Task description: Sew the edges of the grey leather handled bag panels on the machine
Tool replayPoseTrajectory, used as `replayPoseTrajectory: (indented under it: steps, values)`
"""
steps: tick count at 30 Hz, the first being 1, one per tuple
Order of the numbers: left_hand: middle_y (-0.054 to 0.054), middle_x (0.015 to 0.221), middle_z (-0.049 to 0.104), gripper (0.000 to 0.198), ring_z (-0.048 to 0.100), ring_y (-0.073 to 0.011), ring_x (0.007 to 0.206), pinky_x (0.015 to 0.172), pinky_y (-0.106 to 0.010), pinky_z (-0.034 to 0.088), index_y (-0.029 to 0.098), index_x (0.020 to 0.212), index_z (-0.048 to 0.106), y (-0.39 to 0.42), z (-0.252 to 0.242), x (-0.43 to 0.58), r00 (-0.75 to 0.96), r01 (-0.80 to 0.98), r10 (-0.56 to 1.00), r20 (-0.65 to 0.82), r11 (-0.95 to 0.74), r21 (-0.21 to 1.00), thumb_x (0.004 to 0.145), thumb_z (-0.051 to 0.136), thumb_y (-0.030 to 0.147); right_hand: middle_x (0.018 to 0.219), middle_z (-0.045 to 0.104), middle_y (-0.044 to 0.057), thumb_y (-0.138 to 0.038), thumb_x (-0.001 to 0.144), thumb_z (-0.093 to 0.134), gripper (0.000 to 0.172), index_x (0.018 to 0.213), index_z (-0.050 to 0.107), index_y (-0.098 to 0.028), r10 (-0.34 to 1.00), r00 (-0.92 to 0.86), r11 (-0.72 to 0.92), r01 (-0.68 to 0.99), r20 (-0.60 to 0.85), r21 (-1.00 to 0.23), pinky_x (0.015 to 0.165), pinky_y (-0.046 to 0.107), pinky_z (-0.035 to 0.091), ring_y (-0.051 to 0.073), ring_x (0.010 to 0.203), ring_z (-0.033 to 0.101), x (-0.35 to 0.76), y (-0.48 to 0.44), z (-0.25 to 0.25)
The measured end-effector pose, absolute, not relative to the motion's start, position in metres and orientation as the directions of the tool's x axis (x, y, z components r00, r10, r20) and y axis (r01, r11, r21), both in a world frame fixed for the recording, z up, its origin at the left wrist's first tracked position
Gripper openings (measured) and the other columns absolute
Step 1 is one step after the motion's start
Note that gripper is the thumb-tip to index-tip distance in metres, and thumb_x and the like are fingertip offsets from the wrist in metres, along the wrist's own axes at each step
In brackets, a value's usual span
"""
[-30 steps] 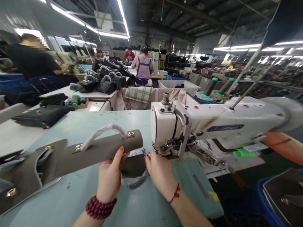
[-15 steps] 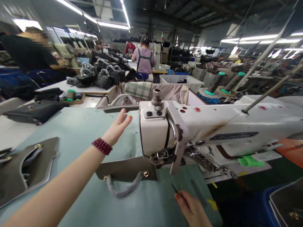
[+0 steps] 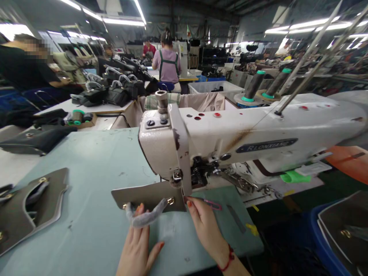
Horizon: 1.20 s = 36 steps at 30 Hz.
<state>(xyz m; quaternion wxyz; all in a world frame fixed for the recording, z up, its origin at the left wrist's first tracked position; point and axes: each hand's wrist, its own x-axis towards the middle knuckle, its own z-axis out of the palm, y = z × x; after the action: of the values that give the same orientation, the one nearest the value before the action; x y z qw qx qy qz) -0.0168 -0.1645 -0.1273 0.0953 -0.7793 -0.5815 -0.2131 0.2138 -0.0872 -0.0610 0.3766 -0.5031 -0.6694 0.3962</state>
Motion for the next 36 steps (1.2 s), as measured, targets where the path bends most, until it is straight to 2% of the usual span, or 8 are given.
replayPoseTrajectory:
  steps: [2, 3, 7, 11, 17, 27, 31, 36]
  values:
    - [-0.026, 0.157, 0.012, 0.090, 0.016, -0.0451, 0.143, 0.103, -0.065, 0.033, 0.013, 0.153, 0.008, -0.125, -0.117, -0.013, 0.250, 0.950, 0.827, 0.503, -0.310, 0.037, 0.084, 0.060, 0.038, 0.098, 0.070, 0.007, -0.032, 0.101, 0.038, 0.033, 0.106, 0.067, -0.018, 0.979, -0.177, 0.153, 0.301, 0.103, -0.941, 0.080, 0.024, 0.046, 0.017, 0.090, 0.064, 0.201, -0.087, -0.058]
    - [-0.025, 0.157, 0.015, 0.086, 0.015, -0.0446, 0.143, 0.104, -0.068, 0.029, 0.017, 0.153, 0.012, -0.106, -0.107, -0.011, 0.258, 0.950, 0.808, 0.529, -0.313, 0.014, 0.084, 0.061, 0.036, 0.094, 0.070, 0.007, -0.034, 0.101, 0.038, 0.033, 0.102, 0.067, -0.017, 0.983, -0.158, 0.139, 0.272, 0.098, -0.952, 0.076, 0.023, 0.046, 0.017, 0.086, 0.063, 0.196, -0.087, -0.058]
    - [-0.017, 0.128, 0.061, 0.053, 0.047, -0.0416, 0.126, 0.107, -0.066, 0.026, 0.022, 0.129, 0.056, -0.063, -0.061, -0.010, 0.428, 0.879, 0.736, 0.525, -0.474, -0.052, 0.080, 0.068, 0.035, 0.074, 0.064, 0.003, -0.039, 0.100, 0.040, 0.037, 0.084, 0.064, -0.015, 0.993, -0.098, 0.091, 0.194, 0.073, -0.977, 0.061, 0.021, 0.040, 0.015, 0.069, 0.057, 0.183, -0.086, -0.059]
    - [-0.015, 0.115, 0.069, 0.051, 0.060, -0.0360, 0.105, 0.095, -0.052, 0.044, 0.020, 0.114, 0.068, -0.063, -0.022, -0.008, 0.537, 0.829, 0.718, 0.443, -0.545, -0.122, 0.069, 0.078, 0.042, 0.080, 0.065, 0.003, -0.038, 0.099, 0.042, 0.032, 0.092, 0.065, -0.016, 0.994, -0.088, 0.078, 0.155, 0.065, -0.985, 0.064, 0.021, 0.040, 0.014, 0.072, 0.057, 0.176, -0.090, -0.052]
    - [-0.011, 0.109, 0.071, 0.057, 0.059, -0.0350, 0.099, 0.084, -0.048, 0.048, 0.025, 0.114, 0.069, -0.066, 0.004, 0.003, 0.546, 0.838, 0.769, 0.331, -0.504, -0.209, 0.063, 0.083, 0.045, 0.076, 0.064, 0.003, -0.039, 0.098, 0.045, 0.034, 0.086, 0.065, -0.015, 0.999, -0.040, 0.029, 0.163, 0.023, -0.986, 0.061, 0.021, 0.037, 0.014, 0.069, 0.055, 0.168, -0.092, -0.048]
    - [-0.011, 0.116, 0.067, 0.050, 0.056, -0.0342, 0.107, 0.089, -0.047, 0.043, 0.029, 0.123, 0.062, -0.062, -0.001, -0.001, 0.558, 0.830, 0.798, 0.229, -0.536, -0.155, 0.076, 0.073, 0.042, 0.061, 0.047, -0.002, -0.042, 0.097, 0.043, 0.042, 0.069, 0.057, -0.014, 0.997, -0.078, -0.001, 0.170, -0.015, -0.985, 0.052, 0.021, 0.028, 0.010, 0.057, 0.039, 0.175, -0.088, -0.052]
    - [-0.011, 0.115, 0.065, 0.041, 0.054, -0.0358, 0.109, 0.088, -0.049, 0.042, 0.031, 0.121, 0.063, -0.058, -0.005, -0.003, 0.519, 0.855, 0.828, 0.213, -0.509, -0.104, 0.081, 0.066, 0.041, 0.063, 0.050, 0.000, -0.047, 0.097, 0.041, 0.044, 0.073, 0.061, -0.015, 0.997, -0.080, 0.002, 0.188, -0.013, -0.982, 0.054, 0.021, 0.032, 0.013, 0.062, 0.045, 0.175, -0.083, -0.052]
    - [-0.009, 0.093, 0.065, 0.030, 0.056, -0.0340, 0.090, 0.078, -0.047, 0.045, 0.027, 0.111, 0.066, -0.053, 0.002, -0.001, 0.519, 0.854, 0.830, 0.202, -0.516, -0.072, 0.082, 0.061, 0.031, 0.064, 0.056, 0.003, -0.053, 0.096, 0.039, 0.050, 0.081, 0.068, -0.016, 0.997, -0.073, 0.023, 0.222, 0.007, -0.975, 0.061, 0.023, 0.041, 0.018, 0.073, 0.054, 0.175, -0.076, -0.050]
